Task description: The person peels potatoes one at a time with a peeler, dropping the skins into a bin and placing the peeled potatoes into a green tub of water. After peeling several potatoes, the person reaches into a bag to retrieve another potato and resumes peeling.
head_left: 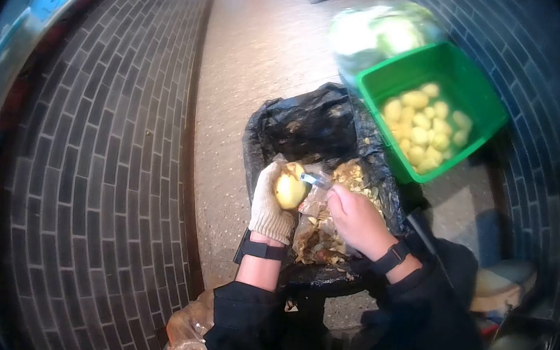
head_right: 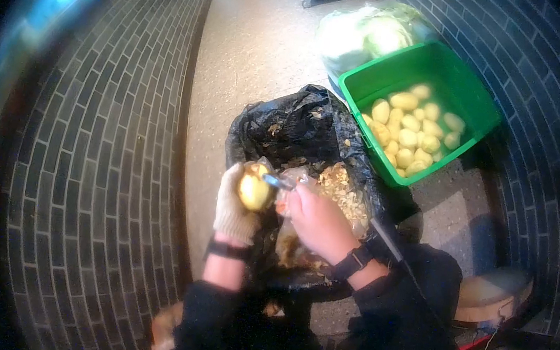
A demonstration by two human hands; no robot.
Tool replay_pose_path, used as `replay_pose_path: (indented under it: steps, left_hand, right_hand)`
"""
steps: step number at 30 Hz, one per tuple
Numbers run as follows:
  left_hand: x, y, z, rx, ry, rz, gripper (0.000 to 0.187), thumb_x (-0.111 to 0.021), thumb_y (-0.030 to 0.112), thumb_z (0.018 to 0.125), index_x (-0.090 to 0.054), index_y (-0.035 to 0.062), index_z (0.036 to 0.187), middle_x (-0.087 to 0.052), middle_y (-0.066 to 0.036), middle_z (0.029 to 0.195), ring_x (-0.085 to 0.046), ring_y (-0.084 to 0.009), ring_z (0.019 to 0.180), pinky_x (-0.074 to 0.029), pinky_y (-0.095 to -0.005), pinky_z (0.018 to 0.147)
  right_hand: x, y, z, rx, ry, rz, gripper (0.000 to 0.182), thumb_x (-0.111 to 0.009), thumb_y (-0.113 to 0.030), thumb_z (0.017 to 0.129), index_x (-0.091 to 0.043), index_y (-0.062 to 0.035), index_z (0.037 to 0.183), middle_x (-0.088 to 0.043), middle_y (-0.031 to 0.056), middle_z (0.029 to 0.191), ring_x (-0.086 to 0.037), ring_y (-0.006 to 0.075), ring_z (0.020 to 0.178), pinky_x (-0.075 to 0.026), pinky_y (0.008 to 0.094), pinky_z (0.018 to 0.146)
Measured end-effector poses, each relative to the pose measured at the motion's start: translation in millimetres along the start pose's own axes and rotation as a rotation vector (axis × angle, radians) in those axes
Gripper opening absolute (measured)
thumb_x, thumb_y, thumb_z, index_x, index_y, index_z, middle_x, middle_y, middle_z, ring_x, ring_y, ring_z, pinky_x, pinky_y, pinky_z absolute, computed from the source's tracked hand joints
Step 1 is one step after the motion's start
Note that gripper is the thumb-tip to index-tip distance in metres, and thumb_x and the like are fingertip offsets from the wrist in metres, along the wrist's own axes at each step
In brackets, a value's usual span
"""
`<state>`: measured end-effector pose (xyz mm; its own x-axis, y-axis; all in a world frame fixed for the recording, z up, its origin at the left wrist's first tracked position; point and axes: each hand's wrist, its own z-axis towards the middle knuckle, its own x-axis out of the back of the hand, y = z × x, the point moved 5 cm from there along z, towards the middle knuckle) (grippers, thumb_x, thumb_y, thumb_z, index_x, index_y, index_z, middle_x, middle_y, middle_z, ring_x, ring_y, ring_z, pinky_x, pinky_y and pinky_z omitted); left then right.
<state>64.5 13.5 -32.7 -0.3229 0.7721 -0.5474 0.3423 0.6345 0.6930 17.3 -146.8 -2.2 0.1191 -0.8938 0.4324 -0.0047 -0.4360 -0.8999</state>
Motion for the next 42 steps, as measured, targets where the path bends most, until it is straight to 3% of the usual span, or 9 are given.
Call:
replay_pose_path:
  steps: [11, 14, 23, 26, 28, 31, 32, 35, 42]
  left_hand:
    - [-7.7, -10.2, -6.0, 0.06, -0.069, 0.012, 0.027, -0.063, 0.028, 0.09, -0.06, 0.0065, 0.105, -0.066, -0.01, 0.097, -0.066, -0.0224, 0.087, -0.056, -0.0354, 0.078]
    - [-2.9, -5.7, -2.6, -0.021, 0.076, -0.068, 0.028, -0.059, 0.039, 0.09, -0.058, 0.0115, 0.098, -0.065, -0.006, 0.088, -0.064, -0.0208, 0.078, -0.054, -0.0351, 0.067]
    - [-4.4, 4.0, -13.4, -0.06, 0.253, -0.232, 0.04, -0.058, 0.053, 0.087, -0.06, 0.0132, 0.096, -0.064, -0.005, 0.083, -0.063, -0.0231, 0.073, -0.053, -0.038, 0.069]
    - [14.0, 4.9, -0.3, -0.055, 0.219, -0.191, 0.04, -0.057, 0.053, 0.088, -0.061, 0.0138, 0.097, -0.065, -0.005, 0.084, -0.063, -0.0215, 0.071, -0.053, -0.0377, 0.067]
    - [20.2, 3.8, 15.8, -0.024, -0.05, -0.232, 0.036, -0.062, 0.041, 0.09, -0.06, 0.0081, 0.104, -0.066, -0.008, 0.096, -0.065, -0.0223, 0.084, -0.056, -0.0385, 0.075]
    - [16.6, 3.5, 11.4, 0.054, -0.005, -0.028, 0.031, -0.058, 0.037, 0.095, -0.059, 0.0075, 0.106, -0.066, -0.009, 0.096, -0.066, -0.022, 0.085, -0.056, -0.0368, 0.074]
    - [3.5, 1.3, -0.2, 0.07, 0.034, 0.1, 0.039, -0.053, 0.049, 0.095, -0.061, 0.0118, 0.104, -0.068, -0.007, 0.093, -0.066, -0.0183, 0.079, -0.054, -0.0324, 0.065]
    - [-8.5, -10.2, -8.9, 0.143, -0.09, 0.197, 0.04, -0.053, 0.049, 0.095, -0.061, 0.0109, 0.105, -0.068, -0.007, 0.095, -0.066, -0.019, 0.08, -0.054, -0.033, 0.069]
    - [-0.6, 0.7, -8.7, -0.235, 0.013, 0.363, 0.023, -0.066, 0.019, 0.091, -0.063, 0.004, 0.107, -0.065, -0.007, 0.098, -0.063, -0.016, 0.086, -0.053, -0.0295, 0.076]
  right_hand:
    - [9.0, -8.5, 1.2, 0.032, -0.024, 0.03, 0.029, -0.042, -0.025, 0.098, -0.054, -0.0005, 0.09, -0.064, 0.023, 0.078, -0.062, 0.0431, 0.074, -0.048, 0.0517, 0.068]
    - [-12.4, -1.3, -2.6, 0.008, 0.006, -0.045, 0.027, -0.042, -0.025, 0.098, -0.053, -0.0009, 0.094, -0.063, 0.0244, 0.075, -0.062, 0.0442, 0.071, -0.048, 0.0533, 0.065]
    - [-64.5, -5.0, -27.9, 0.022, -0.08, -0.074, 0.024, -0.045, -0.021, 0.097, -0.052, 0.001, 0.09, -0.06, 0.0268, 0.069, -0.06, 0.0461, 0.069, -0.046, 0.0551, 0.063]
    - [-48.7, -11.0, -22.9, 0.071, -0.082, -0.042, 0.024, -0.048, -0.022, 0.096, -0.053, -0.0005, 0.088, -0.06, 0.0256, 0.071, -0.059, 0.0456, 0.07, -0.046, 0.0539, 0.063]
    - [-33.3, -5.5, -13.2, 0.041, -0.082, -0.034, 0.024, -0.046, -0.024, 0.096, -0.053, -0.0014, 0.09, -0.06, 0.0251, 0.073, -0.059, 0.0449, 0.072, -0.045, 0.0529, 0.064]
    - [-1.8, -4.4, -0.7, -0.032, -0.069, -0.037, 0.026, -0.045, -0.025, 0.097, -0.053, -0.0011, 0.091, -0.059, 0.0254, 0.074, -0.059, 0.0451, 0.073, -0.045, 0.0517, 0.064]
    - [4.2, 1.8, 3.2, 0.009, -0.011, -0.037, 0.026, -0.045, -0.025, 0.097, -0.053, -0.0007, 0.091, -0.059, 0.0255, 0.074, -0.059, 0.0452, 0.074, -0.045, 0.0513, 0.064]
    - [16.3, 4.5, 5.5, 0.057, 0.014, -0.058, 0.027, -0.045, -0.025, 0.097, -0.052, 0.0, 0.091, -0.058, 0.0257, 0.075, -0.058, 0.0455, 0.074, -0.045, 0.0503, 0.065]
    - [0.4, -5.2, -3.9, 0.047, 0.006, -0.17, 0.025, -0.045, -0.023, 0.096, -0.053, 0.0001, 0.093, -0.06, 0.025, 0.072, -0.06, 0.0441, 0.07, -0.047, 0.0521, 0.063]
